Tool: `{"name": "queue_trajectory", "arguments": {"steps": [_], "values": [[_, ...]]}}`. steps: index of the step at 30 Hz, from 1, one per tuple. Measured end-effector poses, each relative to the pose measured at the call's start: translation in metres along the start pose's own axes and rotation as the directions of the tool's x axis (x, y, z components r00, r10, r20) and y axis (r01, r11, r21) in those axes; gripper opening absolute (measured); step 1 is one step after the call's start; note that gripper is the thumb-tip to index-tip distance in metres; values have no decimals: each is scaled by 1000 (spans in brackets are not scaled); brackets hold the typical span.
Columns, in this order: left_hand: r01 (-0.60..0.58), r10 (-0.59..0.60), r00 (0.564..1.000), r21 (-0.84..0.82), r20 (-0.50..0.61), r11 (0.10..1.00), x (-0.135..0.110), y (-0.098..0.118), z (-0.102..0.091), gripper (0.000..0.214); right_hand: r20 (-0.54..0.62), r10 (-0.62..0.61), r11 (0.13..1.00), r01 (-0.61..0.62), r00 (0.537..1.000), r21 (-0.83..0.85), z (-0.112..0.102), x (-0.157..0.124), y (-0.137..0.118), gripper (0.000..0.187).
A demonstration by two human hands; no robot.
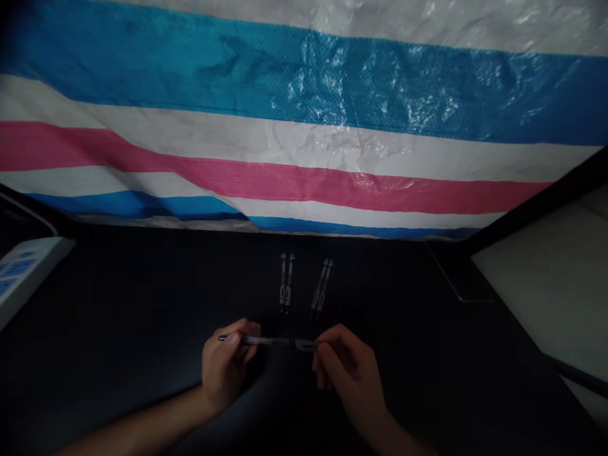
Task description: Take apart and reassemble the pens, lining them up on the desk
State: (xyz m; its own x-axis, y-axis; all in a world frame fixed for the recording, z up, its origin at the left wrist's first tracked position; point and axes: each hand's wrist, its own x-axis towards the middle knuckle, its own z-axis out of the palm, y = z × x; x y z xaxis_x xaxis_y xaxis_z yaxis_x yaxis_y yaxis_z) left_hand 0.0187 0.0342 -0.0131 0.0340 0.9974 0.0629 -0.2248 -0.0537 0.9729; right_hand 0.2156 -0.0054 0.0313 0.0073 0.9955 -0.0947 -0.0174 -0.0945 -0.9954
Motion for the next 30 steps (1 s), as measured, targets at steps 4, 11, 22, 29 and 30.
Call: {"name": "queue_trajectory", "arguments": {"steps": [4, 11, 22, 29, 30], "values": [[0, 1, 1000, -85, 12, 996, 3, 1, 1, 48, -60, -55, 985, 64, 997, 163, -4, 1, 4, 4], [-28, 33, 999, -207, 21, 978, 5, 9, 6, 46, -368, -132, 918, 254, 920, 306, -15, -2, 9, 10], [-22, 30, 999, -209, 35, 978, 6, 9, 6, 46, -390, -163, 920, 282, 906, 271, -16, -3, 14, 14], [9, 2, 998, -164, 70, 986, 3, 8, 6, 47, -145, -273, 962, 273, 951, -25, -5, -4, 10, 11], [15, -4, 998, -164, 66, 986, 3, 7, 6, 48, -116, -287, 957, 280, 951, -78, -3, -4, 10, 11]]}}
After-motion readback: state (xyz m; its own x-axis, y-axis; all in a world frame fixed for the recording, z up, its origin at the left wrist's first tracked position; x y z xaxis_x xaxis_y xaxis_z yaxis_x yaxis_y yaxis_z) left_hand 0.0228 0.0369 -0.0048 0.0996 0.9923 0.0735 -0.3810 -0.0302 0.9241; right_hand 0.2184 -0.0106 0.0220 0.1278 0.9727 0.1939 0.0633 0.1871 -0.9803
